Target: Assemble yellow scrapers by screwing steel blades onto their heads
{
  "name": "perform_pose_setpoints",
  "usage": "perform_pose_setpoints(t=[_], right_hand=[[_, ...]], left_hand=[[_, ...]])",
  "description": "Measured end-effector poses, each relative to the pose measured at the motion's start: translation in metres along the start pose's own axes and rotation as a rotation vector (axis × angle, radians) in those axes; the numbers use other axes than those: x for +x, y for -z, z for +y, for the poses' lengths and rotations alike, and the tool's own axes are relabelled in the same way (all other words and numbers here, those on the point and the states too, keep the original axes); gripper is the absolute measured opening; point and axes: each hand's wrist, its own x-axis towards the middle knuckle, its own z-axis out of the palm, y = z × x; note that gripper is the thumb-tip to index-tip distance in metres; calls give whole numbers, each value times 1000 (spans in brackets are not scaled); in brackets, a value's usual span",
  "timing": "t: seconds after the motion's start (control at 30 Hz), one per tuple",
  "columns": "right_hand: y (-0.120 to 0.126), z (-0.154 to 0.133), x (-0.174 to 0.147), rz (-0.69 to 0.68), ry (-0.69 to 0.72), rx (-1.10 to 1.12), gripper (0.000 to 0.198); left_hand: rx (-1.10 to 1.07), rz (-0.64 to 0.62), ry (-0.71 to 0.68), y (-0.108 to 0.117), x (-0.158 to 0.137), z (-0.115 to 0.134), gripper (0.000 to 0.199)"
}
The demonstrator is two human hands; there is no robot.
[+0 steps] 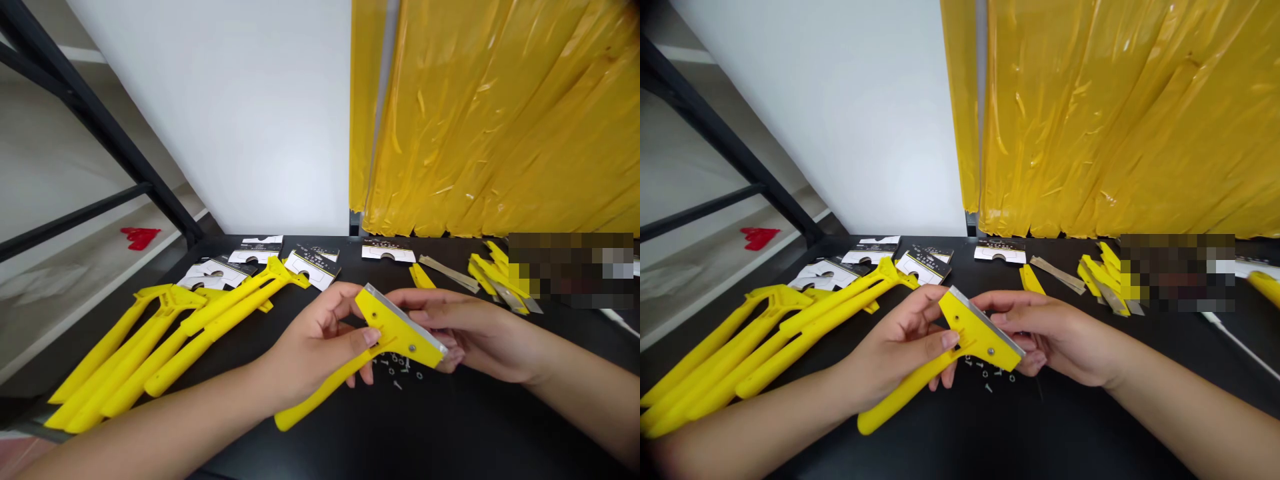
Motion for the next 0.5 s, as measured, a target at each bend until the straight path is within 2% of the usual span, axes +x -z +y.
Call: perform_pose_setpoints(t=[0.17,0.33,0.5], right_hand=[[0,0,-2,36,-11,-54,43],[-1,-3,-4,62,59,-245,46],[-2,-3,-5,62,30,-175,47]], left_hand=[[5,-9,-3,0,0,-1,34],[-20,-26,9,-1,0,-2,42],[-101,-90,46,3,2,-5,42]])
